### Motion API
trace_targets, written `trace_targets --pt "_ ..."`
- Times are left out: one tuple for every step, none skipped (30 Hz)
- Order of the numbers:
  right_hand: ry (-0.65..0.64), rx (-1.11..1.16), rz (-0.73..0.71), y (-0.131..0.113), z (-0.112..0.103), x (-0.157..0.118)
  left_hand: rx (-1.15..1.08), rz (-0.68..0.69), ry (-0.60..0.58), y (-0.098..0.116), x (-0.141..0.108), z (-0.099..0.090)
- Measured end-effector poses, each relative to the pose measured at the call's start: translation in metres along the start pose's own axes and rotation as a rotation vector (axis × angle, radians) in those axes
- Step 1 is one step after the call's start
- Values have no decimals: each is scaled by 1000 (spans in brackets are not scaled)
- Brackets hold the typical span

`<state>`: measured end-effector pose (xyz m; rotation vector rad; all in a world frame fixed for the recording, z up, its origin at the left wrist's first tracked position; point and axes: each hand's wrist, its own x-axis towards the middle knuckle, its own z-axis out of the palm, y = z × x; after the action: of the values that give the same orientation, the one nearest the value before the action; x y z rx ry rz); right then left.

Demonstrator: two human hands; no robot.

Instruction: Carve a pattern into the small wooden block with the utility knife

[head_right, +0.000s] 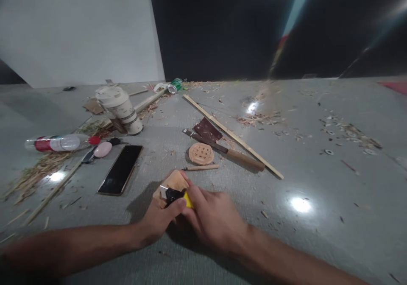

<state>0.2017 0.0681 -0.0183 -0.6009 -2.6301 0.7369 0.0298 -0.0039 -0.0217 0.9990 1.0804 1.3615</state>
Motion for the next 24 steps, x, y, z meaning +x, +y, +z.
trace_targets --pt "-19 19 -8 1 -2 0 4 1 -3 1 1 0" --pt "-34 30 -9 2 -3 0 7 4 -11 1 2 0" --pt "-41 35 -8 3 -4 -1 8 12 -20 3 3 0" --pt "-42 39 -9 3 -5 -1 8 20 -30 4 4 0" --pt "-41 42 -13 3 -5 -2 7 27 -38 5 4 0" --pt "-41 46 -22 4 -5 -2 6 27 -42 5 5 0" --pt "-43 51 -35 4 -5 -3 3 23 -44 6 5 1" --pt "-44 56 -52 4 -5 -3 0 19 -48 7 5 1" --pt "-49 57 -65 5 -5 -3 -2 15 -54 7 5 1" --pt "-56 56 -74 5 -5 -4 -4 13 -61 7 6 0" --pt "-65 55 -78 5 -5 -4 -6 15 -68 7 6 0" --pt "-74 53 -77 6 -5 -4 -9 22 -76 7 6 0" --pt "-83 52 -75 7 -6 -3 -10 31 -82 7 6 -1" --pt "-87 49 -75 7 -6 -3 -11 41 -83 7 6 -1" --pt "-83 42 -79 8 -6 -3 -13 54 -80 7 6 -1" --pt "-72 33 -89 8 -7 -2 -17 69 -78 7 6 -1" --pt "-55 22 -103 9 -7 -2 -19 81 -76 7 6 -1" --pt "-38 12 -119 9 -8 -2 -23 90 -71 7 6 -1" --pt "-22 3 -134 9 -9 -1 -26 94 -67 6 5 0" --pt "-10 -2 -146 9 -10 -1 -28 96 -64 6 5 0" --pt "-1 -3 -158 9 -11 -1 -29 97 -61 6 4 0" --pt "3 -1 -168 9 -12 -1 -29 97 -60 6 4 0" --pt "3 6 -178 9 -14 -1 -27 98 -64 5 4 -1" --pt "-2 16 -189 9 -15 -1 -25 101 -73 5 4 -1"
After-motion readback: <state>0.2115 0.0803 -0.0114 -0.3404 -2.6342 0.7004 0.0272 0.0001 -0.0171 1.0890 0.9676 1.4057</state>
